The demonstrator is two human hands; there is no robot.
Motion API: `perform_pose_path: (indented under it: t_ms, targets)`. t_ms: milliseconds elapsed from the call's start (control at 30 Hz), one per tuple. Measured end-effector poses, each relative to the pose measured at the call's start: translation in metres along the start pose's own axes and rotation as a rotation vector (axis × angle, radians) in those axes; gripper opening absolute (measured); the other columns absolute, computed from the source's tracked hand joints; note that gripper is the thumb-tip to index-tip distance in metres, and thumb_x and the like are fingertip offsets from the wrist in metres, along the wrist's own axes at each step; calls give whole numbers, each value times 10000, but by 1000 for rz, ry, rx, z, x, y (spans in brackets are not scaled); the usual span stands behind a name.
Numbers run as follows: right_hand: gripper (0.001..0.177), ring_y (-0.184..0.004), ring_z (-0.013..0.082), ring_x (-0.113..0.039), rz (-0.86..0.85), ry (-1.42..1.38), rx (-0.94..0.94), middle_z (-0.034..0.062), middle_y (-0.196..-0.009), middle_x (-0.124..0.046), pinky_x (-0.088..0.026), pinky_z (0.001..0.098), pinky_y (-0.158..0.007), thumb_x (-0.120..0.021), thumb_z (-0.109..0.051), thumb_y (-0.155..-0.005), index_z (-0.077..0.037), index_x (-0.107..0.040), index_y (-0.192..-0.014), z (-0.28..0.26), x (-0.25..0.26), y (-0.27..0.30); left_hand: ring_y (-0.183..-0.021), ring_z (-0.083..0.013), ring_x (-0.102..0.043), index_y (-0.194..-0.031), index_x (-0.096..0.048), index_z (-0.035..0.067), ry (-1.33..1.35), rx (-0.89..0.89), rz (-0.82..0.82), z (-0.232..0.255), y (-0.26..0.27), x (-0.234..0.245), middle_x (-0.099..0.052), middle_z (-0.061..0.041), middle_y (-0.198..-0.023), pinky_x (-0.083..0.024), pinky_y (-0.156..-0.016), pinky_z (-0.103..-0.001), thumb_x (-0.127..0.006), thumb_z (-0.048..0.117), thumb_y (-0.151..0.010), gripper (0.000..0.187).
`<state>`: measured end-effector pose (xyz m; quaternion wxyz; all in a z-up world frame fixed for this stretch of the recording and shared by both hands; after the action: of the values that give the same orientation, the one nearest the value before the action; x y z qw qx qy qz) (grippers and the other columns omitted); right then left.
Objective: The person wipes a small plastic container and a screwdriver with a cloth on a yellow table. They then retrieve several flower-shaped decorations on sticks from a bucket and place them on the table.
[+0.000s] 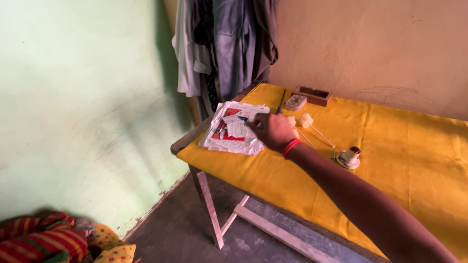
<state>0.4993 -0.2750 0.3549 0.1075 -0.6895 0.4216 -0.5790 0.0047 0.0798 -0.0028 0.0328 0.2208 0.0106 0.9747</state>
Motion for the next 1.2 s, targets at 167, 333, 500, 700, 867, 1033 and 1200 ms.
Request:
perform_pose_path:
  t_ms: [167, 333, 500, 700, 867, 1033, 1200]
  targets:
    - [351, -597, 331, -706, -75, -154, 142, 148, -651, -701, -559, 443, -584, -697, -441, -932, -107, -746, -838, -97, -3, 22, -776, -286, -700, -1227, -633, -4, 1, 29, 37, -20, 6, 27, -724, -180, -978, -605, -649, -457, -625, 394, -990, 463]
    - [336, -575, 322, -689, -177, -215, 198, 133, -626, -686, -539, 438, -558, -720, -418, -927, -104, -734, -808, -170, -22, 52, -769, -283, -694, -1233, -642, -6, -3, 73, 107, -44, 16, 63, -725, -180, -969, -602, -650, -459, -626, 405, -994, 475]
    - [302, -582, 304, -697, -226, -379, 318, 98, -634, -696, -552, 425, -581, -701, -369, -926, -106, -727, -780, -233, -37, 77, -763, -281, -689, -1238, -651, -8, -7, 121, 177, -64, 22, 101, -726, -180, -960, -598, -651, -461, -628, 415, -998, 487]
    - [294, -593, 304, -691, -346, -451, 373, 94, -628, -690, -552, 424, -596, -693, -361, -916, -99, -724, -788, -284, -64, 95, -756, -278, -683, -1245, -662, -11, -11, 173, 243, -102, 11, 137, -727, -181, -950, -593, -652, -463, -630, 428, -1002, 502]
    - [304, -581, 303, -685, -421, -487, 397, 82, -601, -679, -549, 424, -608, -684, -356, -917, -94, -709, -765, -310, -79, 103, -749, -275, -678, -1251, -671, -13, 9, 183, 213, -122, 19, 170, -728, -181, -941, -590, -653, -465, -631, 438, -1006, 514]
    - [316, -570, 304, -684, -449, -527, 408, 85, -580, -663, -550, 423, -609, -682, -347, -920, -93, -702, -735, -328, -87, 112, -743, -273, -673, -1257, -680, -15, 107, 169, 63, -120, 52, 190, -728, -181, -932, -586, -654, -466, -633, 448, -1010, 527]
    - [308, -590, 341, -676, -445, -547, 452, 125, -606, -663, -548, 446, -620, -704, -347, -903, -87, -715, -736, -345, -101, 128, -684, -187, -662, -1167, -676, 31, 124, -11, 74, -63, 97, 206, -702, -100, -843, -570, -602, -402, -596, 495, -962, 513]
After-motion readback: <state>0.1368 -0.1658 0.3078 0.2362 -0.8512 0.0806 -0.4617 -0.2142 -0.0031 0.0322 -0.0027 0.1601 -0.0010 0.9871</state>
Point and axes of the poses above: each hand's wrist, its own y-axis away from the middle knuckle, its own x-axis out of the back of the hand, z = x × y, the point moved 8 cm from there along -y, towards the middle knuckle
